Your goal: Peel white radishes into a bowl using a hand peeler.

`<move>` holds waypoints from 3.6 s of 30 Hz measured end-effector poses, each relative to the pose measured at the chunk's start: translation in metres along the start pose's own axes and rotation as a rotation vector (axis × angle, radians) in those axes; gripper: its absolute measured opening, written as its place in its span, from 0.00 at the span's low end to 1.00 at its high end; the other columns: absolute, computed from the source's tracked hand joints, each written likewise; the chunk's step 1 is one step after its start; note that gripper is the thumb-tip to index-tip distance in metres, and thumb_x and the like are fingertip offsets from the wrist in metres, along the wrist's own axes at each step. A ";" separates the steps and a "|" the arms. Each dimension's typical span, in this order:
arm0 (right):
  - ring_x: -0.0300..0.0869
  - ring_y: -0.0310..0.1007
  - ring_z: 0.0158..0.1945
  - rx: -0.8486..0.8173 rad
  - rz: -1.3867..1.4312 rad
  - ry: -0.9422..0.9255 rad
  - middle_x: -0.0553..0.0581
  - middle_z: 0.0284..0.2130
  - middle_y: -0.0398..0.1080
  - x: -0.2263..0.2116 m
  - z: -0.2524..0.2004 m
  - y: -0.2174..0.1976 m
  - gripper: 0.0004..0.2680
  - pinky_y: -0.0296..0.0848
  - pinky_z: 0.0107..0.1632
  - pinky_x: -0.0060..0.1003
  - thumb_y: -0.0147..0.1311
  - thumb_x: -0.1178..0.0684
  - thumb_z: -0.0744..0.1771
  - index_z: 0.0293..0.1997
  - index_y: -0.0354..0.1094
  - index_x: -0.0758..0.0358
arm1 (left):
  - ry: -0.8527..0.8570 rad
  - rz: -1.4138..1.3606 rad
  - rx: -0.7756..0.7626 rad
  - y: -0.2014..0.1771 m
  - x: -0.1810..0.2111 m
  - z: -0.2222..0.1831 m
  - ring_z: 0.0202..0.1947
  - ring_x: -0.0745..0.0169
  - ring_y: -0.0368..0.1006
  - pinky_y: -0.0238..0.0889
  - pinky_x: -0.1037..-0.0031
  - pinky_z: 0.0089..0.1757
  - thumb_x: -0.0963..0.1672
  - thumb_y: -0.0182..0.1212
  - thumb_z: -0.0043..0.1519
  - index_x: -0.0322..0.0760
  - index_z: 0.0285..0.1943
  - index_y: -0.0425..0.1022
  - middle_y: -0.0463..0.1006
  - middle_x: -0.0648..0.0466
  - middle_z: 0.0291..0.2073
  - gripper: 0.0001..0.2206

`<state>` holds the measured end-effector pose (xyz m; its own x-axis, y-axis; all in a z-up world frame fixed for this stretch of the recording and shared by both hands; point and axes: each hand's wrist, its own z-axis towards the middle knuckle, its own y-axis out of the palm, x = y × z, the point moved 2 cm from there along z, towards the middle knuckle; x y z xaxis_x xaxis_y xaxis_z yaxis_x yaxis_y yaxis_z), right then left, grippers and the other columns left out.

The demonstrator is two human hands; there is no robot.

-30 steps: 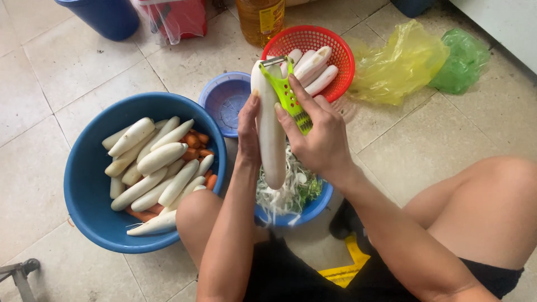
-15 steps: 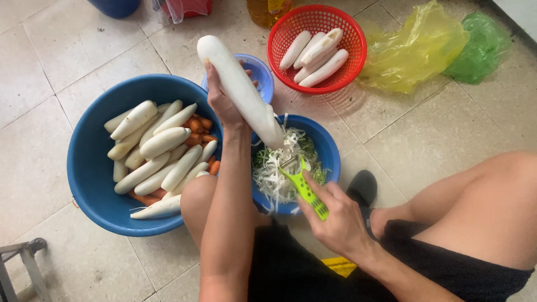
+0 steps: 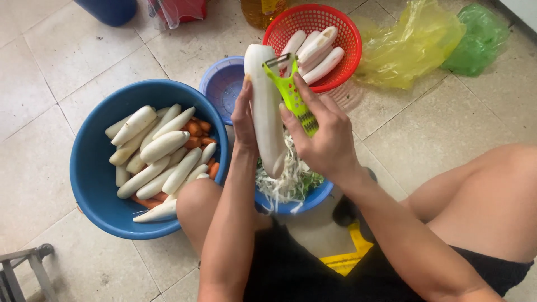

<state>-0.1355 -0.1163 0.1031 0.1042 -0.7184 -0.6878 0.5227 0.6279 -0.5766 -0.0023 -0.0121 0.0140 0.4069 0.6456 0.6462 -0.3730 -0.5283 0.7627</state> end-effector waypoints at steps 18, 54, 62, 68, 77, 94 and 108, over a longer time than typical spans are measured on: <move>0.57 0.75 0.37 -0.312 -0.079 0.504 0.67 0.34 0.72 0.094 -0.154 0.033 0.21 0.73 0.41 0.46 0.57 0.43 0.66 0.68 0.67 0.54 | 0.271 -0.047 0.413 -0.053 0.002 0.024 0.33 0.55 0.77 0.73 0.63 0.34 0.57 0.45 0.66 0.31 0.53 0.70 0.79 0.46 0.37 0.25; 0.38 0.72 0.22 -0.418 0.324 1.194 0.55 0.23 0.75 0.165 -0.146 0.096 0.28 0.72 0.29 0.35 0.56 0.35 0.64 0.71 0.61 0.57 | -0.662 0.415 0.230 -0.108 -0.161 0.147 0.25 0.56 0.75 0.73 0.65 0.26 0.40 0.64 0.53 0.41 0.53 0.65 0.76 0.49 0.30 0.19; 0.36 0.67 0.22 -0.510 0.392 1.213 0.57 0.26 0.73 0.165 -0.136 0.088 0.27 0.67 0.28 0.32 0.58 0.37 0.64 0.71 0.62 0.54 | -0.573 0.624 0.328 -0.216 -0.272 0.229 0.17 0.54 0.75 0.69 0.65 0.20 0.39 0.66 0.59 0.23 0.45 0.76 0.78 0.44 0.22 0.10; 0.34 0.64 0.23 -0.332 0.486 1.163 0.49 0.31 0.72 0.169 -0.140 0.090 0.24 0.64 0.27 0.31 0.59 0.44 0.65 0.68 0.64 0.59 | -0.722 1.556 -0.195 -0.217 -0.050 0.141 0.24 0.60 0.82 0.78 0.68 0.28 0.49 0.61 0.64 0.30 0.39 0.83 0.83 0.49 0.26 0.16; 0.36 0.64 0.25 -0.496 0.277 1.123 0.52 0.33 0.73 0.181 -0.152 0.085 0.22 0.63 0.29 0.33 0.58 0.44 0.66 0.67 0.68 0.57 | -1.048 2.014 0.413 -0.514 0.043 -0.166 0.51 0.42 0.76 0.69 0.57 0.53 0.62 0.75 0.45 0.33 0.55 0.80 0.80 0.39 0.51 0.38; 0.43 0.76 0.38 -0.211 0.480 0.455 0.63 0.31 0.77 0.519 -0.252 0.292 0.17 0.73 0.46 0.37 0.66 0.51 0.63 0.55 0.73 0.70 | 0.498 0.814 0.732 -0.275 0.128 -0.134 0.44 0.64 0.77 0.71 0.76 0.45 0.49 0.69 0.62 0.31 0.57 0.80 0.83 0.51 0.44 0.20; 0.54 0.75 0.56 -0.180 0.095 0.338 0.68 0.53 0.74 0.093 -0.071 0.025 0.23 0.70 0.56 0.45 0.57 0.44 0.67 0.71 0.64 0.58 | -0.267 0.141 0.079 -0.045 -0.007 0.005 0.27 0.56 0.74 0.71 0.67 0.30 0.59 0.47 0.70 0.35 0.53 0.72 0.76 0.47 0.32 0.26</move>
<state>-0.1728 -0.1456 -0.0065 -0.1551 -0.5342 -0.8310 0.3641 0.7510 -0.5508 0.0162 0.0041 -0.0246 0.5644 0.4003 0.7220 -0.3798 -0.6506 0.6576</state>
